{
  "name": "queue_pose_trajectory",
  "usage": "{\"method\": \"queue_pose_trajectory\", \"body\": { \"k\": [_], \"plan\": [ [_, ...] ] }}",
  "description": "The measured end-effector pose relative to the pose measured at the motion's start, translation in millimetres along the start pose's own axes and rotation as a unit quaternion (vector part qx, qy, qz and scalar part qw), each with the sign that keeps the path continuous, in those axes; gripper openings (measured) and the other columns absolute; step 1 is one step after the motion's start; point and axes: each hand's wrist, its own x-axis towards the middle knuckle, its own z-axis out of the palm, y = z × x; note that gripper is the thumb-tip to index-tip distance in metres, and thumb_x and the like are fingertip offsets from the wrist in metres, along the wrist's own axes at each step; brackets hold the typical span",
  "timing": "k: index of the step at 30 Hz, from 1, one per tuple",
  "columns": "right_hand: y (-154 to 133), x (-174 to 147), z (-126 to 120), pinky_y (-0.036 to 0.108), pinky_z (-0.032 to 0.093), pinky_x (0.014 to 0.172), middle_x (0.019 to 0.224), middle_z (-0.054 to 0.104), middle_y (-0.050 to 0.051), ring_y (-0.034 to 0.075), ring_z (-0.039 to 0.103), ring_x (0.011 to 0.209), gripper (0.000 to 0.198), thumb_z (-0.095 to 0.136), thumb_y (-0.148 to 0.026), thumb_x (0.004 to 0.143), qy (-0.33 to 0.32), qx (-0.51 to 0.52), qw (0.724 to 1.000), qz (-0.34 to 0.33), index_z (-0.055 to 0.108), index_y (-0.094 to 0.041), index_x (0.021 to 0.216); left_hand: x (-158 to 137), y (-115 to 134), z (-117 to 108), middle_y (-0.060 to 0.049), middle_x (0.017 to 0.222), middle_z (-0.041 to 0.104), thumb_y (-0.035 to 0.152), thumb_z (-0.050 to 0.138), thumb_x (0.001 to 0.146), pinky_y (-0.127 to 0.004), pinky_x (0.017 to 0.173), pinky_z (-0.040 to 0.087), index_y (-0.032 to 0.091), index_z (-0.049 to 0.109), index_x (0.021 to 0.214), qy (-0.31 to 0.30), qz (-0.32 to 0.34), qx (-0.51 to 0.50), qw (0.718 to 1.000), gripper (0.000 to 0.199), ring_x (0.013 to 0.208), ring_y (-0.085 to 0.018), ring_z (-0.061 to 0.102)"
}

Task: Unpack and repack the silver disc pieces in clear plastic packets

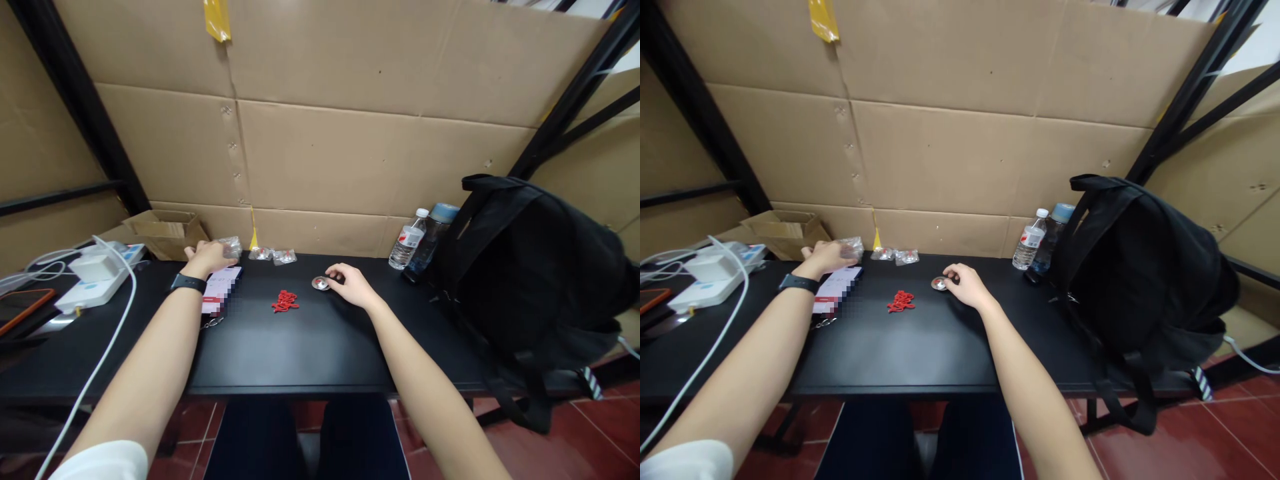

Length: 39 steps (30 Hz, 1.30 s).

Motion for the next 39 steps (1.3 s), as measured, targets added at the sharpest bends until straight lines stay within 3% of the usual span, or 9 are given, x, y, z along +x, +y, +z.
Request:
{"method": "queue_pose_trajectory", "body": {
  "k": [3, 6, 13, 16, 19, 22, 25, 29, 39],
  "plan": [
    [-1.0, -2.3, 0.6, 0.04, 0.044, 0.092, 0.115, 0.071, 0.009, 0.025, 0.06, 0.105, 0.036, 0.077, -0.028, 0.078, -0.038, -0.082, 0.996, -0.029, 0.071, -0.023, 0.113, -4.6, 4.1, -5.1, -0.016, 0.136, 0.064, 0.057, 0.071, 0.075, -0.061, 0.101, 0.029, 0.024, 0.068, 0.128, -0.019, -0.024, 0.055, 0.998, 0.062, 0.128, -0.049, 0.044],
    [-0.8, 0.8, 9.9, 0.047, 0.038, 0.096, 0.13, 0.067, 0.011, 0.033, 0.054, 0.121, 0.05, 0.08, -0.04, 0.077, -0.077, -0.13, 0.988, -0.015, 0.067, -0.027, 0.124, -14.9, 15.7, -12.1, -0.018, 0.142, 0.058, 0.056, 0.068, 0.078, -0.061, 0.098, 0.032, 0.024, 0.057, 0.14, 0.025, -0.005, 0.064, 0.998, 0.071, 0.128, -0.049, 0.043],
    [2.6, 18.2, 28.9, 0.046, 0.031, 0.097, 0.106, 0.077, 0.009, 0.03, 0.063, 0.109, 0.04, 0.078, -0.034, 0.08, -0.074, -0.167, 0.983, 0.03, 0.069, -0.025, 0.118, -58.5, 86.2, -16.0, -0.013, 0.142, 0.058, 0.046, 0.056, 0.092, -0.058, 0.103, 0.03, 0.027, 0.061, 0.133, 0.132, 0.152, 0.028, 0.979, 0.045, 0.132, -0.04, 0.04],
    [2.1, 17.9, 25.9, 0.047, 0.034, 0.1, 0.107, 0.077, 0.007, 0.028, 0.064, 0.109, 0.041, 0.078, -0.034, 0.079, -0.01, -0.091, 0.995, 0.035, 0.068, -0.025, 0.118, -74.2, 121.2, -4.9, -0.008, 0.136, 0.062, 0.041, 0.06, 0.093, -0.055, 0.104, 0.032, 0.029, 0.071, 0.116, 0.12, 0.226, -0.033, 0.966, 0.029, 0.129, -0.035, 0.044],
    [-1.5, 15.8, 23.7, 0.041, 0.045, 0.096, 0.111, 0.076, 0.008, 0.024, 0.067, 0.106, 0.039, 0.075, -0.037, 0.083, 0.064, 0.124, 0.988, 0.061, 0.065, -0.024, 0.117, -86.8, 148.7, 7.7, -0.005, 0.132, 0.063, 0.04, 0.063, 0.093, -0.052, 0.104, 0.034, 0.03, 0.077, 0.101, 0.124, 0.28, -0.112, 0.945, 0.019, 0.128, -0.033, 0.046],
    [-9.0, 12.3, 26.1, 0.033, 0.052, 0.083, 0.107, 0.076, 0.008, 0.021, 0.07, 0.1, 0.043, 0.077, -0.044, 0.082, 0.069, 0.358, 0.927, 0.093, 0.063, -0.023, 0.117, -99.6, 168.9, 14.9, -0.006, 0.13, 0.062, 0.039, 0.065, 0.094, -0.048, 0.105, 0.037, 0.031, 0.076, 0.108, 0.158, 0.32, -0.18, 0.917, 0.02, 0.126, -0.029, 0.048],
    [-18.8, 7.2, 30.9, 0.027, 0.05, 0.07, 0.1, 0.075, 0.006, 0.018, 0.07, 0.09, 0.048, 0.083, -0.045, 0.078, 0.031, 0.469, 0.876, 0.11, 0.063, -0.024, 0.116, -110.8, 181.5, 16.5, -0.006, 0.13, 0.06, 0.039, 0.068, 0.093, -0.048, 0.108, 0.036, 0.03, 0.077, 0.104, 0.203, 0.339, -0.206, 0.895, 0.017, 0.127, -0.028, 0.047],
    [-28.2, 1.9, 32.7, 0.025, 0.049, 0.07, 0.1, 0.073, 0.004, 0.014, 0.068, 0.082, 0.05, 0.086, -0.042, 0.075, -0.002, 0.5, 0.859, 0.112, 0.064, -0.024, 0.117, -117.8, 186.2, 15.2, -0.007, 0.13, 0.06, 0.038, 0.07, 0.093, -0.049, 0.109, 0.035, 0.028, 0.078, 0.094, 0.23, 0.347, -0.209, 0.885, 0.013, 0.127, -0.028, 0.047],
    [-29.9, 0.3, 24.3, 0.029, 0.055, 0.08, 0.11, 0.074, 0.007, 0.016, 0.071, 0.089, 0.056, 0.087, -0.038, 0.075, -0.02, 0.466, 0.877, 0.11, 0.061, -0.026, 0.123, -120.1, 186.9, 17.2, -0.006, 0.14, 0.055, 0.036, 0.067, 0.094, -0.053, 0.11, 0.034, 0.028, 0.075, 0.096, 0.214, 0.347, -0.187, 0.894, 0.012, 0.131, -0.031, 0.043]
  ]
}}
